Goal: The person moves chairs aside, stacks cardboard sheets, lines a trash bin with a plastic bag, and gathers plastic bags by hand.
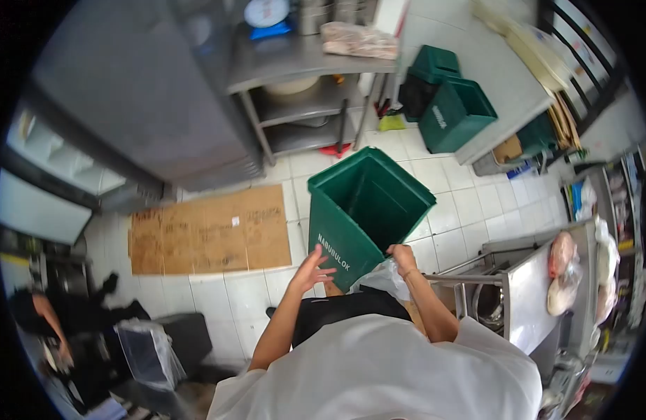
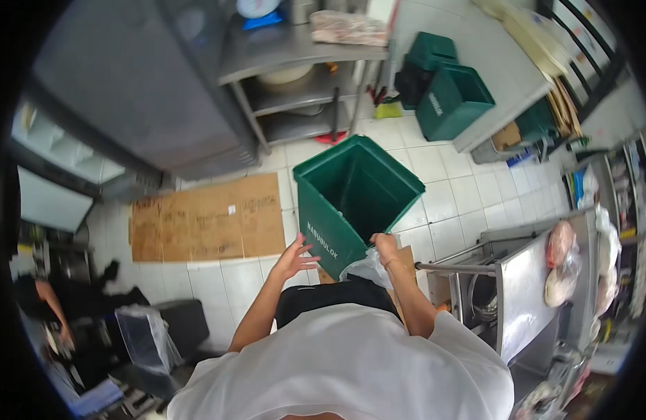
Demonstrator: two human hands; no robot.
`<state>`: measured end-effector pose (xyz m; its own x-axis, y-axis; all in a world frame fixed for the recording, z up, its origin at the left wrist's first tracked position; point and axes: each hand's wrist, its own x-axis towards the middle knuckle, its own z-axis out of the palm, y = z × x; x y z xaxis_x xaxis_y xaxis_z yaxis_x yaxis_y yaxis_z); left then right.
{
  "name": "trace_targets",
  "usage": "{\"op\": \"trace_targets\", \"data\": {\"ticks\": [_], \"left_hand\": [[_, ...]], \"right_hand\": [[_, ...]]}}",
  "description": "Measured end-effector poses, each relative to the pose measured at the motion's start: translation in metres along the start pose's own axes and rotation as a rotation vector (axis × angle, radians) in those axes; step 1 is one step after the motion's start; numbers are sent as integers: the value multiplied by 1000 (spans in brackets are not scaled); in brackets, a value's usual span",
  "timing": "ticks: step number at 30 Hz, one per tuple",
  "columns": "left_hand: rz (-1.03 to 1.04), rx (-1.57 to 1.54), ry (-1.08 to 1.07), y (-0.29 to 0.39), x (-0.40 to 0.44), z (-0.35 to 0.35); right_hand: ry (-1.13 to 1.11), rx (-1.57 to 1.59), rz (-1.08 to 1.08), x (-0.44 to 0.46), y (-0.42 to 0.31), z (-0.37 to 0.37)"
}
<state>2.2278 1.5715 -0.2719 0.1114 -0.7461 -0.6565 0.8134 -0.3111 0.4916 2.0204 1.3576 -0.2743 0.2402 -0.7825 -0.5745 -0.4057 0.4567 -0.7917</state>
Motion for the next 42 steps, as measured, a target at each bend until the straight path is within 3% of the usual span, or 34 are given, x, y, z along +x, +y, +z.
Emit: {"op": "trace_targets", "data": {"ticks": [2, 3, 5, 11, 13, 15, 17, 19, 20, 21, 23, 24, 26, 27, 28, 29, 30, 31, 32, 34, 35, 36, 37, 39, 40, 42], "left_hand": [[-30, 38, -90, 24, 45, 75], [-113, 70, -77, 31, 66, 106], [-230, 69, 20, 38, 112, 153], [-403, -202, 22, 22, 275, 195], [-476, -171, 31, 29, 328, 223], [-619, -133, -54, 35, 397, 250], [-602, -124, -127, 22, 481, 263], [-615, -104, -185, 24, 504, 294], [-713, -123, -177, 22, 522, 301], [-648, -74, -19, 19, 533, 312], [-709, -121, -187, -8, 582, 311], [-498, -45, -30, -12, 577, 331], [-378, -25, -200, -19, 605, 359], [-442, 7, -324, -5, 607, 380], [-550, 44, -283, -4, 629, 389], [-468, 124, -132, 5, 608, 418], [-495, 252, -262, -9, 637, 414], [-562, 465, -653, -24, 656, 402], [-606, 640, -823, -32, 636, 410], [-706, 677, -1090, -8, 481, 438], [-797, 953, -1216, -4, 415, 453], [-794, 1044, -1505, 9, 356, 453], [-703, 1076, -1816, 12, 323, 440], [-365, 1058, -2142, 27, 263, 424], [-354, 1067, -2153, 32, 259, 422], [-178, 1473, -2076, 36, 253, 428]], "right_hand": [[91, -245, 6, 17, -16, -24], [131, -195, 1, 20, -25, -36], [249, -479, -76, 20, -42, -54], [213, -509, 61, 82, -79, -117], [392, -408, -62, 69, -89, -134], [582, -292, 1, 49, -88, -152], [645, -279, 59, 15, -79, -170], [788, -10, 89, -17, -48, -169], [816, 268, 172, -44, -45, -169], [833, 564, 232, -68, -52, -154], [1043, 622, 269, -104, -47, -128], [1081, 650, 305, -113, -50, -111], [1372, 855, 275, -131, -57, -92], [1386, 867, 314, -137, -67, -83], [1371, 899, 277, -142, -78, -75], [1354, 931, 228, -145, -85, -72], [1371, 893, 263, -142, -91, -70], [1360, 931, 267, -135, -94, -70], [1303, 860, 261, -124, -96, -72], [1234, 824, 229, -92, -102, -71], [1154, 649, 153, -75, -106, -75], [1079, 468, 79, -61, -111, -80], [1084, 477, 65, -51, -121, -86], [1052, 245, -28, -45, -142, -104], [1116, 192, 70, -46, -143, -111], [1193, 141, 79, -61, -141, -125]]}}
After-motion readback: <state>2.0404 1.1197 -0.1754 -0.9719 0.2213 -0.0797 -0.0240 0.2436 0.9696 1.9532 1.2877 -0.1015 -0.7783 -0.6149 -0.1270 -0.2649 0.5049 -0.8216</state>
